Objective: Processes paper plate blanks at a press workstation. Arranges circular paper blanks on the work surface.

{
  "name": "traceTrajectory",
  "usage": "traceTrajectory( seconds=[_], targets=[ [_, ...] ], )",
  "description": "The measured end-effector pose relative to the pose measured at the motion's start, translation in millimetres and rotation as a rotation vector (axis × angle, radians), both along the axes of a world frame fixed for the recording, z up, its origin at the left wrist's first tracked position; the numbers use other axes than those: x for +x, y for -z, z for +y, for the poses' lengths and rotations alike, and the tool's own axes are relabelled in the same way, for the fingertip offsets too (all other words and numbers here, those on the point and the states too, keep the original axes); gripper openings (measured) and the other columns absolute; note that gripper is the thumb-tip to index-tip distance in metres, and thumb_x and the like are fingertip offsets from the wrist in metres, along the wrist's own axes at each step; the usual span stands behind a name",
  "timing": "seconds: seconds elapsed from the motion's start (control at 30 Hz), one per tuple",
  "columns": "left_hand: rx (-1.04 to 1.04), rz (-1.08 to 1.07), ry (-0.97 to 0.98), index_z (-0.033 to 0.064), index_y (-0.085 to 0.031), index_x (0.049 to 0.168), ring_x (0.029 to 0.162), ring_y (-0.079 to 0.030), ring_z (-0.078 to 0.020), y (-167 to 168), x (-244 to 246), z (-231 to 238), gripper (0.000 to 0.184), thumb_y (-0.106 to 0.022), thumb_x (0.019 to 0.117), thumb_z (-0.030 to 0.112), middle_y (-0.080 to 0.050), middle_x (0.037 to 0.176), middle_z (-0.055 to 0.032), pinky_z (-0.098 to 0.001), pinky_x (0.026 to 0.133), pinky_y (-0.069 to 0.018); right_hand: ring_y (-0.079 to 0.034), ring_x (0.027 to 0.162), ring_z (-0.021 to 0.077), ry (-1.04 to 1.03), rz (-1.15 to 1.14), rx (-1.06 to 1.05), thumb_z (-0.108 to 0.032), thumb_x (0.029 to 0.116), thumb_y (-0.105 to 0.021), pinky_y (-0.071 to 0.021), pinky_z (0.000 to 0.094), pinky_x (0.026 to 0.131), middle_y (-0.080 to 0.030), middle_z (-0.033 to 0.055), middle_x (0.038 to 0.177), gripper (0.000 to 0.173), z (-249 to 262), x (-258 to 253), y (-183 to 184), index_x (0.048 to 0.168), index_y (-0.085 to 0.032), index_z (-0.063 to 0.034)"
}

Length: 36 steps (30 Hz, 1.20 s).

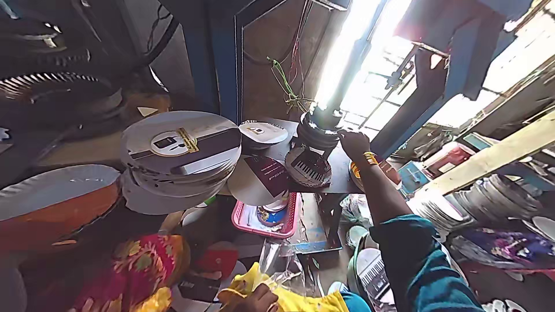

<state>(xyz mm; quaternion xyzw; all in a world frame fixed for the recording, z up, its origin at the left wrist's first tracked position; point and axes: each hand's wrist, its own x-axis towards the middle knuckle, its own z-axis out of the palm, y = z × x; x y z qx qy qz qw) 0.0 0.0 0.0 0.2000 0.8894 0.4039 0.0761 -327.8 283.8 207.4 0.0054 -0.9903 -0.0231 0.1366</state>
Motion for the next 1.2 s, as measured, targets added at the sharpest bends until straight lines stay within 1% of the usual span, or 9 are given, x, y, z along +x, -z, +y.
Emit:
traceTrajectory(
  seconds=[0.1,0.37,0.57,0.63,0.73,0.8,0.97,1.13,1.2],
  targets=[
    [0.006,0.012,-0.010,-0.0023,-0.076,0.108,0.090,-0.073,-0.0392,4.7,-1.2,-1.0,0.023,-0.061,0.0975,0.012,-0.072,0.108,-0.0235,-0.0547,0.080,-0.0594,-0.067,0.108,0.0484,-0.007,0.027,0.038,-0.025,0.1096,-0.044,-0.0489,0.0668,0.087,-0.071,0.0266,0.114,0.036,-0.9,-4.0,2.2,0.127,-0.070,-0.0072],
    [0.023,0.003,-0.016,-0.0038,-0.075,0.106,0.088,-0.073,-0.0400,9.1,-0.9,-0.8,0.022,-0.062,0.0958,0.010,-0.071,0.107,-0.0249,-0.0551,0.077,-0.0592,-0.066,0.110,0.0505,0.015,-0.031,0.066,-0.023,0.1087,-0.045,-0.0478,0.0685,0.088,-0.071,0.0285,0.114,0.035,-3.0,-7.8,6.2,0.125,-0.070,-0.0049],
    [0.034,0.005,-0.020,-0.0034,-0.076,0.106,0.086,-0.073,-0.0396,11.9,-1.0,-0.9,0.022,-0.062,0.0958,0.010,-0.071,0.105,-0.0252,-0.0549,0.076,-0.0594,-0.069,0.102,0.0489,-0.036,0.059,0.109,-0.017,0.1075,-0.046,-0.0509,0.0664,0.079,-0.071,0.0268,0.110,0.030,3.5,-15.7,20.1,0.119,-0.070,-0.0026],
    [0.039,0.011,-0.019,-0.0037,-0.075,0.106,0.085,-0.072,-0.0394,11.5,-1.3,-1.0,0.021,-0.062,0.0955,0.009,-0.071,0.105,-0.0252,-0.0548,0.076,-0.0594,-0.068,0.104,0.0480,-0.047,0.065,0.083,-0.018,0.1070,-0.048,-0.0505,0.0671,0.082,-0.071,0.0253,0.113,0.030,4.6,-15.0,19.5,0.122,-0.070,-0.0047],
    [0.040,0.014,-0.028,-0.0038,-0.076,0.105,0.084,-0.072,-0.0389,12.0,-0.9,-1.1,0.021,-0.062,0.0953,0.009,-0.071,0.104,-0.0250,-0.0544,0.075,-0.0594,-0.069,0.099,0.0497,-0.046,0.083,0.100,-0.018,0.1071,-0.047,-0.0501,0.0673,0.079,-0.072,0.0266,0.108,0.030,1.6,-10.3,17.9,0.123,-0.070,-0.0055],
    [0.036,0.011,-0.027,-0.0035,-0.076,0.105,0.083,-0.072,-0.0388,12.2,-0.7,-0.9,0.021,-0.062,0.0957,0.010,-0.071,0.104,-0.0249,-0.0544,0.074,-0.0593,-0.068,0.101,0.0497,-0.055,0.084,0.106,-0.017,0.1077,-0.047,-0.0495,0.0674,0.081,-0.072,0.0270,0.109,0.032,1.1,-9.0,17.7,0.125,-0.070,-0.0052],
    [0.032,-0.011,-0.021,-0.0027,-0.076,0.107,0.085,-0.072,-0.0392,11.0,-1.0,-0.9,0.022,-0.062,0.0957,0.010,-0.071,0.105,-0.0248,-0.0554,0.076,-0.0590,-0.069,0.098,0.0494,-0.051,0.051,0.158,-0.008,0.1053,-0.047,-0.0512,0.0656,0.076,-0.071,0.0270,0.104,0.025,-0.1,-10.7,19.4,0.116,-0.069,-0.0012],
    [0.031,-0.019,-0.018,-0.0026,-0.076,0.107,0.082,-0.072,-0.0383,8.8,-1.0,-2.3,0.022,-0.062,0.0963,0.011,-0.071,0.104,-0.0245,-0.0545,0.075,-0.0588,-0.070,0.100,0.0489,-0.177,0.188,0.014,-0.019,0.1058,-0.052,-0.0516,0.0679,0.080,-0.072,0.0265,0.110,0.029,12.4,-10.8,21.2,0.118,-0.071,-0.0015],
    [0.040,-0.014,-0.021,-0.0035,-0.075,0.106,0.082,-0.072,-0.0383,8.0,-0.4,-2.1,0.021,-0.062,0.0961,0.010,-0.071,0.104,-0.0246,-0.0539,0.075,-0.0590,-0.069,0.100,0.0506,-0.227,0.216,-0.006,-0.017,0.1035,-0.055,-0.0510,0.0687,0.080,-0.071,0.0281,0.112,0.028,14.8,2.3,12.8,0.119,-0.070,-0.0004]
  ],
)
